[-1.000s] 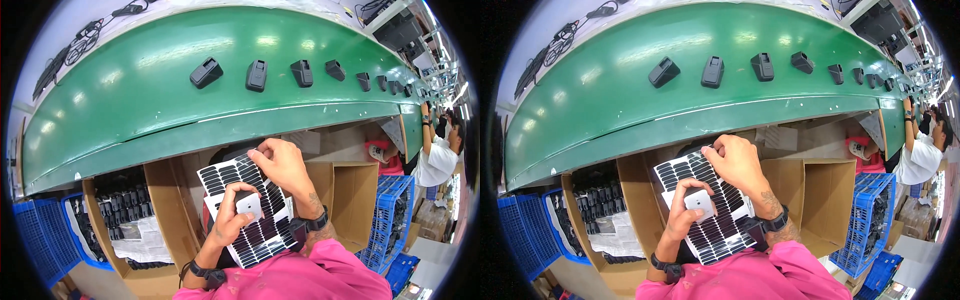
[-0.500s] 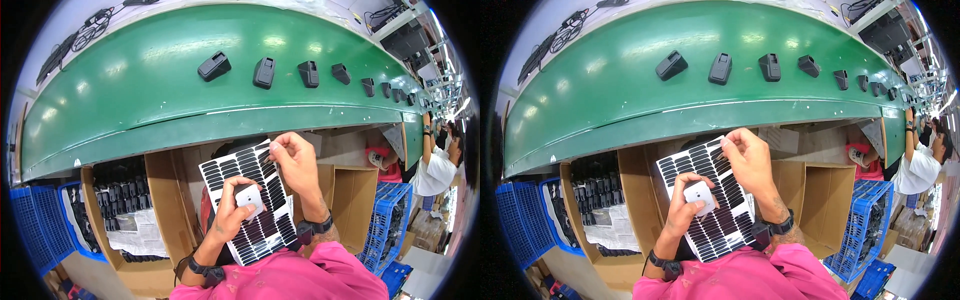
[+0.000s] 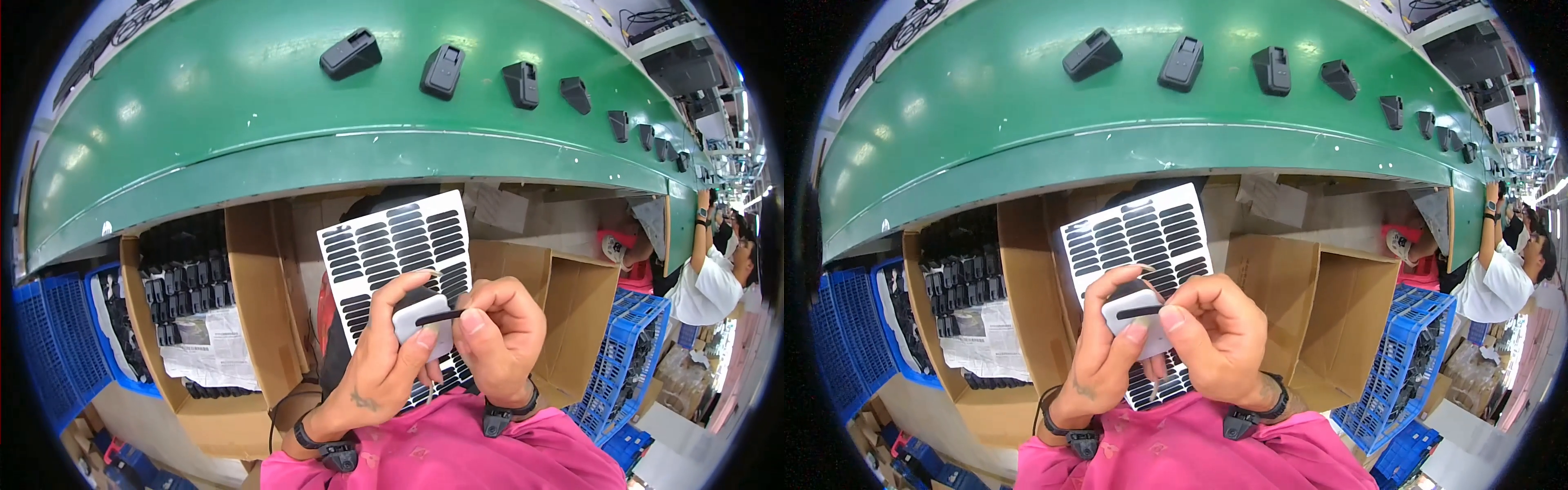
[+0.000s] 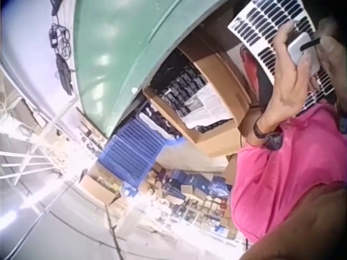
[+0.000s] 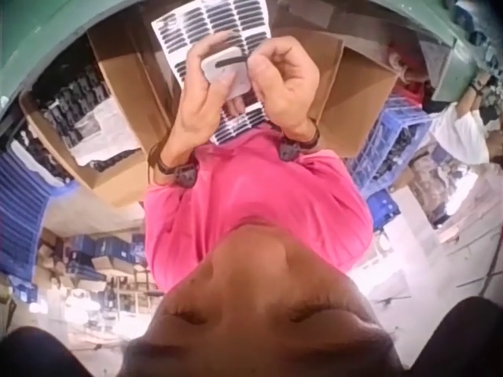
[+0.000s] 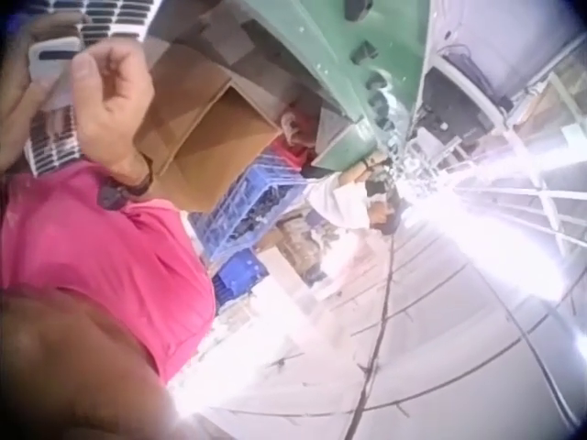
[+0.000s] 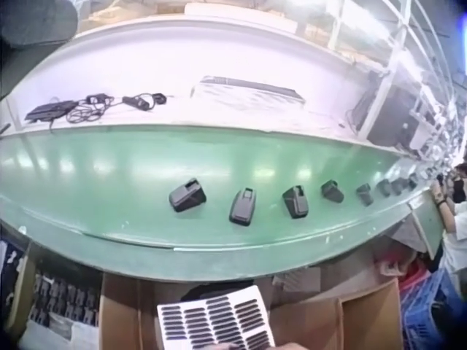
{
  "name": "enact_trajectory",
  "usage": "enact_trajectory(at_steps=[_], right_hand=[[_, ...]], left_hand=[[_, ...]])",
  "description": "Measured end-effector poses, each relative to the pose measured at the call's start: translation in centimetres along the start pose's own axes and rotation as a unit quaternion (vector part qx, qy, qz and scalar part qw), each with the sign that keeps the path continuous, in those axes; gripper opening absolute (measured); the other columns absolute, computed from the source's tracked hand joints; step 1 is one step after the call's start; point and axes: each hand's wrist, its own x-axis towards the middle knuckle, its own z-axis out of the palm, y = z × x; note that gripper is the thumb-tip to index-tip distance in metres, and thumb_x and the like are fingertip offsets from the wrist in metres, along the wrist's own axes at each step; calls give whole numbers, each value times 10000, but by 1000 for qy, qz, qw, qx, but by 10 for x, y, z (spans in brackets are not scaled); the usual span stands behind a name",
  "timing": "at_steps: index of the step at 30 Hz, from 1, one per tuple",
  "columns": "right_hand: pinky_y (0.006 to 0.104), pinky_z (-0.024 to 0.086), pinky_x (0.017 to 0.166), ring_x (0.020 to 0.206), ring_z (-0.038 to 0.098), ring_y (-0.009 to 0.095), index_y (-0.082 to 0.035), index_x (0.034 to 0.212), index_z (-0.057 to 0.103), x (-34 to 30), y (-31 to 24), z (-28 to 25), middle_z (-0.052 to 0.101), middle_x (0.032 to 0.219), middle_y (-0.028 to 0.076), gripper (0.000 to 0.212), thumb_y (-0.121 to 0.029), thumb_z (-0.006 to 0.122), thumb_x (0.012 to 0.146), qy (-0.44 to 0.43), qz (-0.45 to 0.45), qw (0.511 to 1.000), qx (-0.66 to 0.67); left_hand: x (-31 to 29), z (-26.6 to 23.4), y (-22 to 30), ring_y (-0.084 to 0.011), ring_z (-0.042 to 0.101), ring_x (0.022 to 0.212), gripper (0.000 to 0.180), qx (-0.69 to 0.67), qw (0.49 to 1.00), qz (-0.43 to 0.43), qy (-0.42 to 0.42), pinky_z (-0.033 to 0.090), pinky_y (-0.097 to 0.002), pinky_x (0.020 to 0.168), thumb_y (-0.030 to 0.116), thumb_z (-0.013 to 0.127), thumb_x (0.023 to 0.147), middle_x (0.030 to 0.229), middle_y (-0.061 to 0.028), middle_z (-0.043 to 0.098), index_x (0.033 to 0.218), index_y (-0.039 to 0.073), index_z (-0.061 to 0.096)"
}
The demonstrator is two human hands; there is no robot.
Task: The person picks up a device from a box, peels a sticker from a sheet, and presses it onto the bottom of the device before placing it on a conveyor belt.
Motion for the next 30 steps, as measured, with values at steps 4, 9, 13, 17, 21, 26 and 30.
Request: enact_trajectory(at_steps=[4,9,13,17,21,26,30], right_hand=[[270,520,503,607,633,153,85,923,526,-3,3,-3,598,783,110,70,32,561,894,-38,-45,998,18],[261,524,503,616,639,156,101,888,553,-2,4,-1,595,768,125,50,56,569,875,-59,-73,995,-22],[206,378,521,606,466,66,34,874,548,-5,0,6,564,757,74,113,-41,625,840,-11,-27,999,-44],[233,457,519,618,554,113,66,889,547,-3,5,1,578,764,99,85,9,598,853,-32,-46,998,-23],[264,538,511,626,640,158,95,914,539,-3,6,-3,591,776,125,61,54,566,878,-59,-78,995,-19],[260,534,524,635,635,148,91,917,537,-3,8,-4,590,778,123,62,51,566,881,-60,-84,994,-27],[201,356,514,591,443,65,29,852,549,-6,2,10,548,731,63,136,-64,645,826,21,-26,999,-36]], left_hand=[[-7,1,-1,-102,525,610,394,15,1000,1,-11,431,-213,506,73,404,957,1043,-110,530,1331,40,286],[-10,-2,-6,-112,519,645,411,50,999,0,-11,446,-248,565,111,446,961,1013,-111,522,1333,34,290],[-9,0,-6,-120,518,638,412,56,998,0,-3,455,-281,587,142,479,961,1011,-125,502,1320,14,322],[-11,-1,-5,-131,522,649,410,68,998,-11,2,461,-299,617,139,485,955,1031,-136,496,1310,5,331],[-10,0,-5,-162,538,729,405,72,997,-1,3,466,-317,693,133,488,950,1083,-156,490,1303,-1,340],[-10,1,-6,-222,555,885,398,67,998,1,11,464,-344,791,138,484,952,1122,-173,490,1296,-7,346],[-9,1,-6,-251,545,953,399,77,997,6,10,451,-359,841,152,484,955,1126,-180,489,1291,-16,348]])
